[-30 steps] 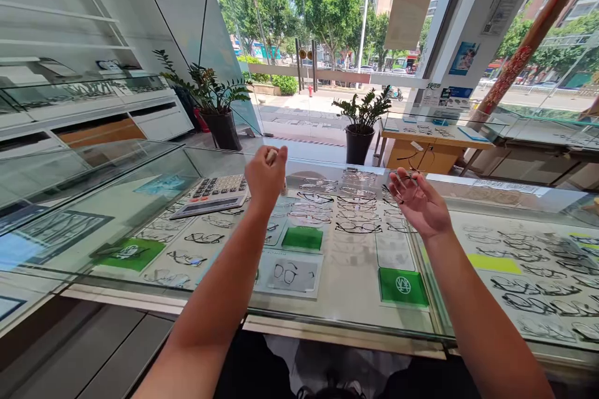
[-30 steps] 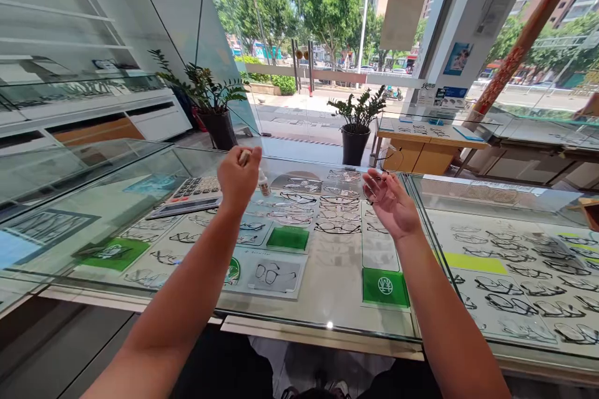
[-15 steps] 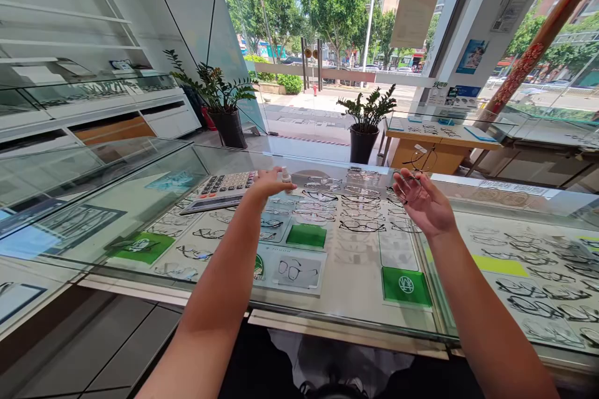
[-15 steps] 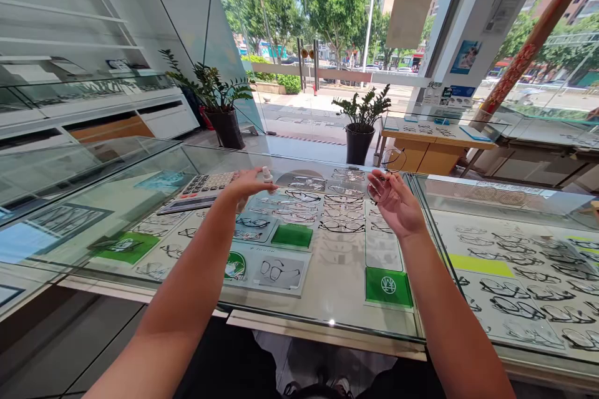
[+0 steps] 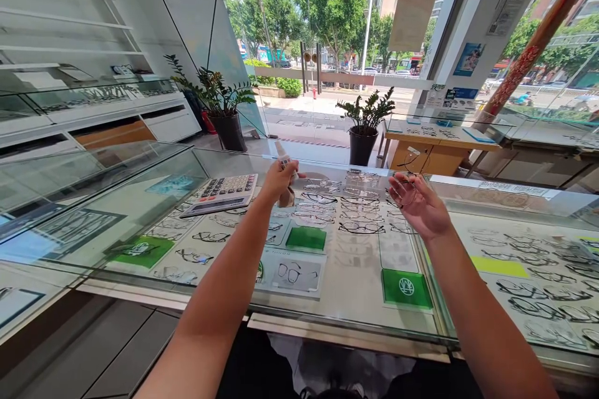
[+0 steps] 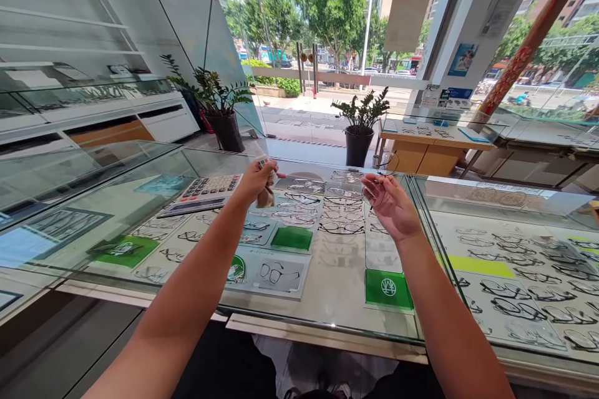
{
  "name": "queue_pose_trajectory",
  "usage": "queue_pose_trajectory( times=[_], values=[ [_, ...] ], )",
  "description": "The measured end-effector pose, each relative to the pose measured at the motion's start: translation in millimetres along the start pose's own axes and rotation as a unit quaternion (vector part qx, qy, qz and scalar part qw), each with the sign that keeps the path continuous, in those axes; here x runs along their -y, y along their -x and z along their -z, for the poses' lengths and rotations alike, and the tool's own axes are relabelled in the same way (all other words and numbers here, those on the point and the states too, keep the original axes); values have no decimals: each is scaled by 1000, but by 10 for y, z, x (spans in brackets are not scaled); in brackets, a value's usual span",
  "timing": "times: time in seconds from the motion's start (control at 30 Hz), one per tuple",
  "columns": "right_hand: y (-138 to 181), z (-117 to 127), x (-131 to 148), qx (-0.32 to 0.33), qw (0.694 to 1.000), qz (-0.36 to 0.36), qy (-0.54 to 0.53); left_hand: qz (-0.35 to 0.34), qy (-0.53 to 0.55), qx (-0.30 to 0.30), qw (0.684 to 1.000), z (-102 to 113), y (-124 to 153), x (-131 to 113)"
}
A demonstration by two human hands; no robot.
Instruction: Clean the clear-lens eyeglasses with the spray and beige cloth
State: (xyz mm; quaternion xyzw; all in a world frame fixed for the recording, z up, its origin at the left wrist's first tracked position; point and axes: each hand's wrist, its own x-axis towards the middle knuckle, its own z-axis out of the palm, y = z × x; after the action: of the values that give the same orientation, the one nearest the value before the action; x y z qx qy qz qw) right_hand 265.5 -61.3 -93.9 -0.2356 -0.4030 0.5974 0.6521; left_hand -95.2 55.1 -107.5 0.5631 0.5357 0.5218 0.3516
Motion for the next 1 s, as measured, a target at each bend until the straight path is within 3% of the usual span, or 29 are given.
queue_pose_trajectory(
  times=[0.1, 0.23, 0.37, 0.47, 0.57, 0.67, 0.83, 1.0],
  values=[
    [26, -40, -39, 12, 1000, -4, -5, -24, 84, 70, 994, -141, 199, -237],
    [82, -136, -125, 29, 999, -22, 0, -12, 241, 217, 946, -360, 509, -416],
    [130, -221, -229, 39, 998, -42, 21, -2, 273, 321, 907, -579, 724, -472],
    [155, -267, -295, 51, 997, -53, 38, 27, 283, 349, 893, -681, 799, -510],
    [183, -310, -348, 48, 995, -62, 59, 63, 282, 334, 897, -724, 828, -545],
    [212, -354, -397, 33, 994, -68, 83, 60, 237, 298, 923, -754, 840, -541],
    [259, -420, -464, 27, 992, -67, 102, -93, 103, 184, 973, -837, 864, -442],
    [296, -469, -484, 39, 990, -73, 110, -225, -54, 112, 966, -886, 907, -366]
  ],
)
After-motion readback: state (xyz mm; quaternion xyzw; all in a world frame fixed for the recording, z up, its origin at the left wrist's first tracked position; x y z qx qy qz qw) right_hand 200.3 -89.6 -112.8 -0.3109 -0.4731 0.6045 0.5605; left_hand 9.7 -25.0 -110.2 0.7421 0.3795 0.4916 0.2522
